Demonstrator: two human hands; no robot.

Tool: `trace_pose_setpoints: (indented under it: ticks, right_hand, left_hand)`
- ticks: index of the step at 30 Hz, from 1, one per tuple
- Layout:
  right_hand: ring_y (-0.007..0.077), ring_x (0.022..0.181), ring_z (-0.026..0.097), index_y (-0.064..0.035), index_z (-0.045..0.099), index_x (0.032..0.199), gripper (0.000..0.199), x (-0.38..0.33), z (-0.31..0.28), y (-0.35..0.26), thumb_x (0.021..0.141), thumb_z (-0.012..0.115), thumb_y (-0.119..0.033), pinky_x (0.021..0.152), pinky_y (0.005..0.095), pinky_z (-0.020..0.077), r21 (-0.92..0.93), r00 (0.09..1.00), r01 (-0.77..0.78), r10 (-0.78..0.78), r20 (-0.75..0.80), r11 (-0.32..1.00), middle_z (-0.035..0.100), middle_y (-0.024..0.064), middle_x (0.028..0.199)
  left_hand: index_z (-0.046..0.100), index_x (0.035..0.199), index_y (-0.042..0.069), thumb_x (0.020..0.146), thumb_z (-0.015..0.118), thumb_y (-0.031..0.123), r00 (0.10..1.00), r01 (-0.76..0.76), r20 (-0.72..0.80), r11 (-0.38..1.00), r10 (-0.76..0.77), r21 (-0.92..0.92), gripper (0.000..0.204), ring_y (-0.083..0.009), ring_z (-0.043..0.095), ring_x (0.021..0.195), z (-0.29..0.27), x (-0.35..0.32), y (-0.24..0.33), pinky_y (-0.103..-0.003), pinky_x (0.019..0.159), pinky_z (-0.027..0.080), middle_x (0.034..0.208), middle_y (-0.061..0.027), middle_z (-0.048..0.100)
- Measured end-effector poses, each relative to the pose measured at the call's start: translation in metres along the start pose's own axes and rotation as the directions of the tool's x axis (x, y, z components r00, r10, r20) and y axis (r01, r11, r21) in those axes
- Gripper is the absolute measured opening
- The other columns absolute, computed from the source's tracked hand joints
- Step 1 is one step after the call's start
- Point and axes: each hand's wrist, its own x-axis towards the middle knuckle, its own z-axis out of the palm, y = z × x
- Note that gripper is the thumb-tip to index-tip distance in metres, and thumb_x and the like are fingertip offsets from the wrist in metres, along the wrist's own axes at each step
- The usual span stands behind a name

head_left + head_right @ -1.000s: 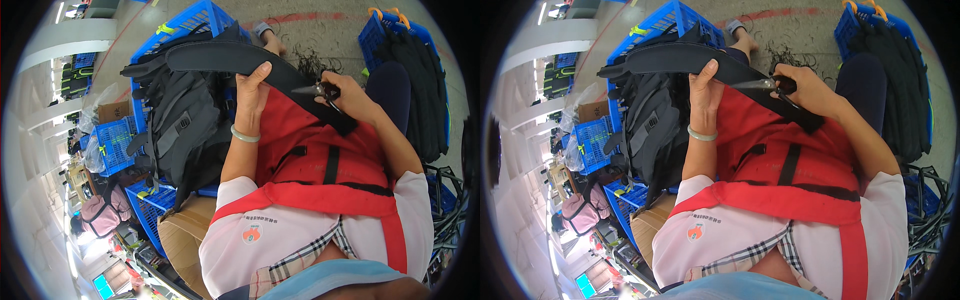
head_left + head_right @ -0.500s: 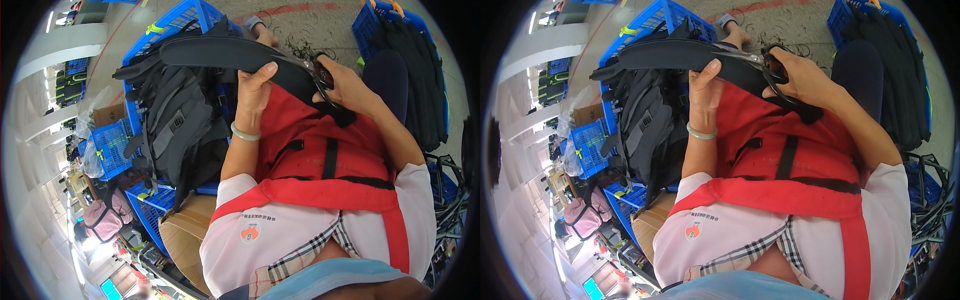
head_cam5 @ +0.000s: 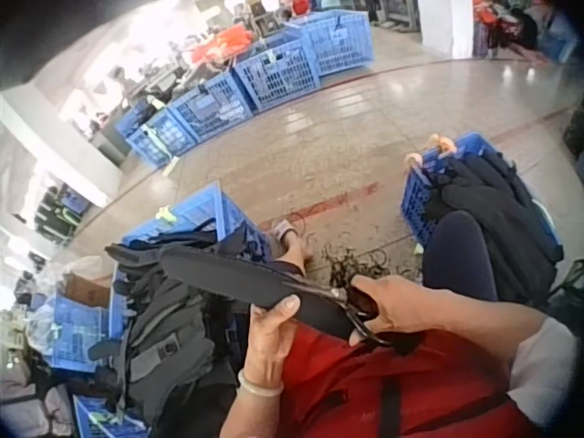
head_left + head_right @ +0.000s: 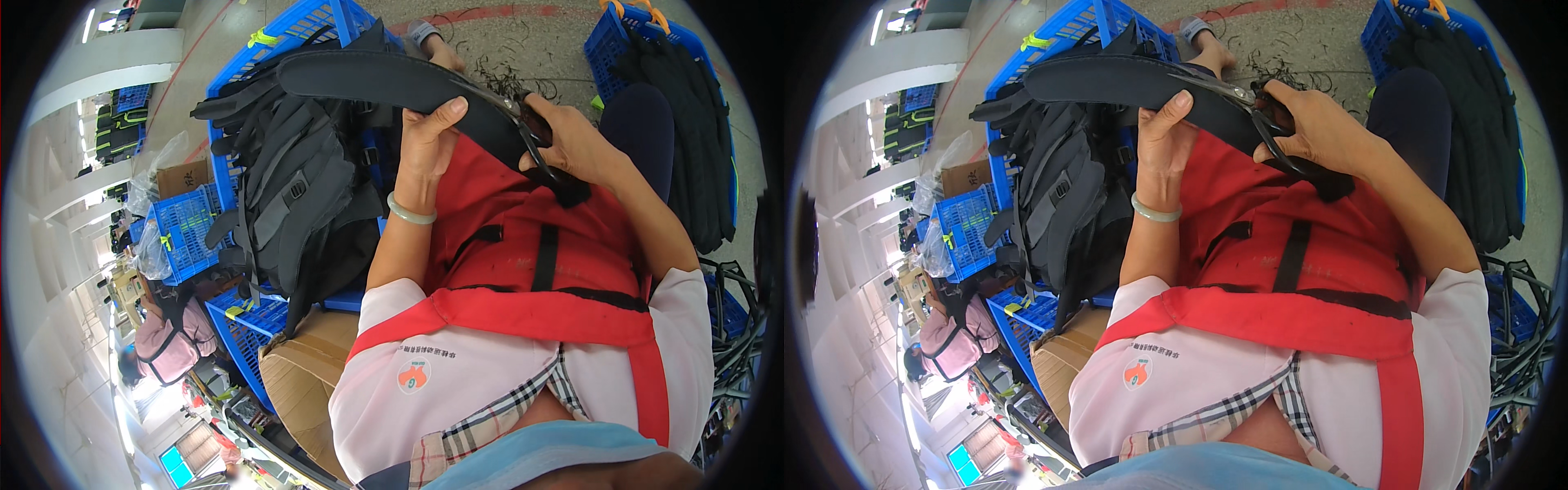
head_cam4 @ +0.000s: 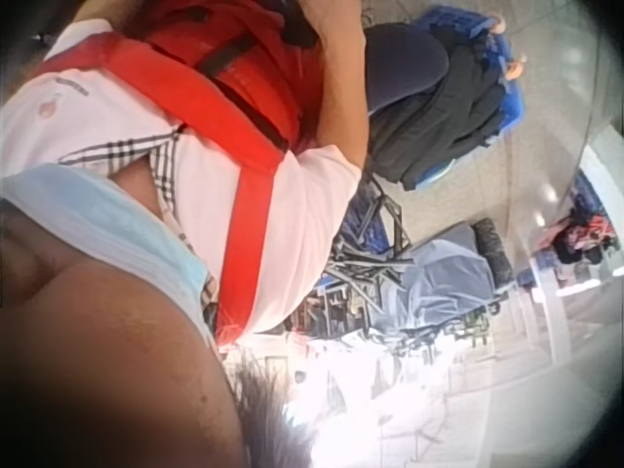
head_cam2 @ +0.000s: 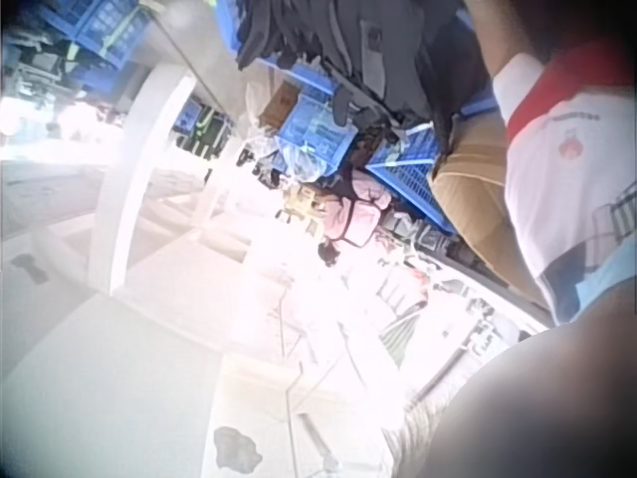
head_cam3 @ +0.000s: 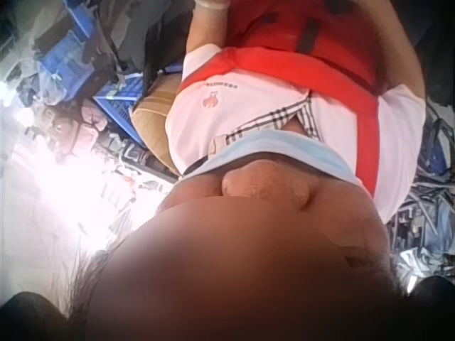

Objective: Trim the edges of black curved padded materials using scissors.

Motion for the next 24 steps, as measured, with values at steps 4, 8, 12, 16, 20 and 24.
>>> trace_pose_setpoints:
  ticks: [4, 8, 12, 16, 20, 24]
  right_hand:
    - [0.0386, 0.064, 0.055, 0.0006, 0.050, 0.101, 0.068, 0.000, 0.003, 0.004, 0.069, 0.077, -0.053, 0.059, 0.0420, 0.0430, 0.032, 1.000, 0.008, -0.008, 0.000, 0.999, 0.053, 0.0172, 0.065]
    - [0.0360, 0.062, 0.054, -0.0003, 0.052, 0.099, 0.065, -0.002, 0.007, 0.008, 0.070, 0.077, -0.053, 0.058, 0.0410, 0.0426, 0.054, 0.999, 0.030, -0.027, -0.047, 0.998, 0.052, 0.0169, 0.065]
    - [0.0338, 0.061, 0.051, -0.0010, 0.051, 0.097, 0.056, -0.001, 0.000, -0.001, 0.073, 0.078, -0.044, 0.058, 0.0406, 0.0422, 0.203, 0.965, -0.254, 0.233, 0.123, 0.946, 0.053, 0.0168, 0.066]
    - [0.0211, 0.063, 0.043, -0.0003, 0.046, 0.096, 0.046, -0.001, -0.002, 0.001, 0.074, 0.080, -0.023, 0.059, 0.0352, 0.0396, 0.117, 0.998, -0.060, 0.061, -0.006, 0.991, 0.044, 0.0136, 0.067]
    - [0.0267, 0.064, 0.040, -0.0006, 0.048, 0.096, 0.048, 0.001, -0.006, 0.010, 0.073, 0.080, -0.028, 0.061, 0.0356, 0.0401, 0.106, 0.998, -0.039, 0.044, -0.053, 0.994, 0.047, 0.0150, 0.069]
    - [0.0267, 0.064, 0.043, -0.0011, 0.051, 0.099, 0.052, 0.001, -0.008, 0.008, 0.073, 0.080, -0.035, 0.062, 0.0361, 0.0413, 0.078, 0.996, -0.001, 0.008, -0.088, 0.997, 0.050, 0.0148, 0.071]
  left_hand:
    - [0.064, 0.097, 0.007, 0.077, 0.073, -0.004, 1.000, 0.007, 0.015, 1.000, -0.007, 0.000, 0.024, -0.0168, 0.064, 0.088, -0.001, -0.002, 0.002, -0.032, 0.083, 0.051, 0.091, -0.0033, 0.066]
    - [0.064, 0.095, 0.007, 0.077, 0.072, -0.004, 0.999, 0.019, -0.027, 1.000, -0.019, -0.025, 0.022, -0.0166, 0.064, 0.086, -0.003, -0.002, -0.002, -0.031, 0.081, 0.051, 0.090, -0.0031, 0.066]
    - [0.064, 0.093, 0.007, 0.077, 0.072, -0.005, 1.000, 0.024, 0.007, 1.000, -0.024, 0.006, 0.021, -0.0153, 0.064, 0.085, -0.005, -0.001, -0.005, -0.030, 0.079, 0.051, 0.090, -0.0022, 0.066]
    - [0.065, 0.094, 0.007, 0.078, 0.072, -0.005, 0.998, 0.007, 0.057, 1.000, -0.008, 0.029, 0.021, -0.0144, 0.063, 0.085, -0.003, 0.000, -0.009, -0.030, 0.078, 0.051, 0.090, -0.0019, 0.065]
    - [0.063, 0.097, 0.007, 0.079, 0.072, -0.005, 0.999, -0.021, 0.025, 0.999, 0.022, -0.031, 0.024, -0.0138, 0.063, 0.084, 0.006, 0.003, -0.006, -0.029, 0.078, 0.050, 0.091, -0.0016, 0.065]
    - [0.062, 0.099, 0.006, 0.078, 0.071, -0.007, 0.992, -0.107, -0.067, 0.993, 0.103, -0.050, 0.026, -0.0130, 0.062, 0.085, 0.004, 0.007, 0.005, -0.028, 0.079, 0.050, 0.093, -0.0012, 0.064]
